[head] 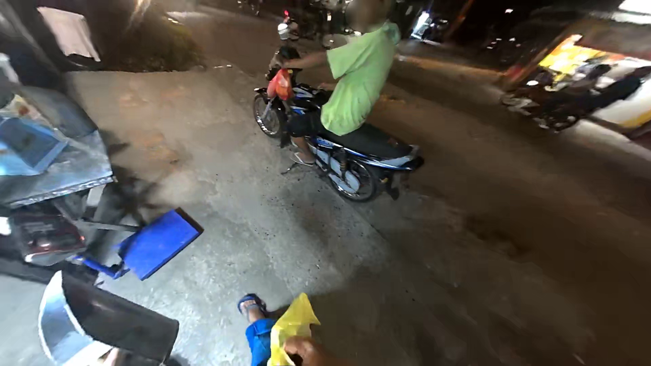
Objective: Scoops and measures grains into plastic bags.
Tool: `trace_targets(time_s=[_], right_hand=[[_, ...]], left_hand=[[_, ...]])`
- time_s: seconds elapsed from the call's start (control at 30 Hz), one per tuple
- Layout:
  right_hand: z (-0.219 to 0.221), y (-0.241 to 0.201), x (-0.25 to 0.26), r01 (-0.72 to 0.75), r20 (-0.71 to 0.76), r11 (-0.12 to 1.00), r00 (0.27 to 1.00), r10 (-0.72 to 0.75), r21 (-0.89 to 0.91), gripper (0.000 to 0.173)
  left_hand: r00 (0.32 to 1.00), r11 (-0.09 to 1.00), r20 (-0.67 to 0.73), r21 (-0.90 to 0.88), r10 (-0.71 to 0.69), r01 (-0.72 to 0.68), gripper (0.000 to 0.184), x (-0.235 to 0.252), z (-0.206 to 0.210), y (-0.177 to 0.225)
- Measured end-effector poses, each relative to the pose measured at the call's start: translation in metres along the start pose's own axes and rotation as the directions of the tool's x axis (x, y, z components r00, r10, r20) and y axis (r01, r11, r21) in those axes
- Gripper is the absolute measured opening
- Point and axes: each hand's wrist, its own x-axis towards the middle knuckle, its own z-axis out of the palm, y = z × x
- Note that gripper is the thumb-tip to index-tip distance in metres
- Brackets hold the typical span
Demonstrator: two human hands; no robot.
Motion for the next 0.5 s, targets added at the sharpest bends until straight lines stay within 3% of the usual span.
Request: trace_targets(time_s=[0.07,0.1,0.2,0.27,0.33,0.37,0.43,0.5], right_hand=[[-0.016,-0.019,0.069,-0.201,0.357,0.979,0.917,0.176,0.034,0.017],[-0.023,-0.029,0.112,-0.269,0.510,0.963,0.828,0.233,-0.003,0.020],[-0.016,-0.035,0.227,-0.123,0.809,0.991,0.578,0.108,-0.044,0.024],[0.012,-0.037,0.298,-0.063,0.914,0.997,0.405,-0.021,0.051,0.035],[0.064,-0.037,0.356,-0.109,0.975,0.991,0.218,-0.048,0.073,0.038],[0.098,-0.041,0.381,-0.146,0.986,0.989,0.165,0.002,0.023,0.032],[0.181,-0.048,0.417,-0.243,0.971,0.956,0.130,0.202,-0.167,0.023],[0.275,-0.053,0.444,-0.307,0.914,0.892,0.127,0.385,-0.333,0.028]], left_hand=[[0.999,1.000,0.037,-0.008,-0.026,0.026,0.008,0.053,-0.015,-0.010],[0.999,1.000,0.044,-0.009,-0.027,0.028,0.009,0.070,-0.018,-0.009],[0.984,0.990,-0.126,0.039,-0.126,0.132,0.013,0.096,-0.036,-0.002],[0.960,0.980,-0.201,-0.015,-0.195,0.196,0.024,0.112,-0.063,0.002],[0.942,0.970,-0.236,-0.019,-0.238,0.241,0.031,0.121,-0.095,0.009],[0.924,0.956,-0.265,0.022,-0.277,0.293,0.031,0.124,-0.112,0.016],[0.864,0.896,-0.362,0.141,-0.349,0.421,0.035,0.129,-0.145,0.027],[0.807,0.821,-0.461,0.246,-0.369,0.516,0.041,0.135,-0.175,0.032]])
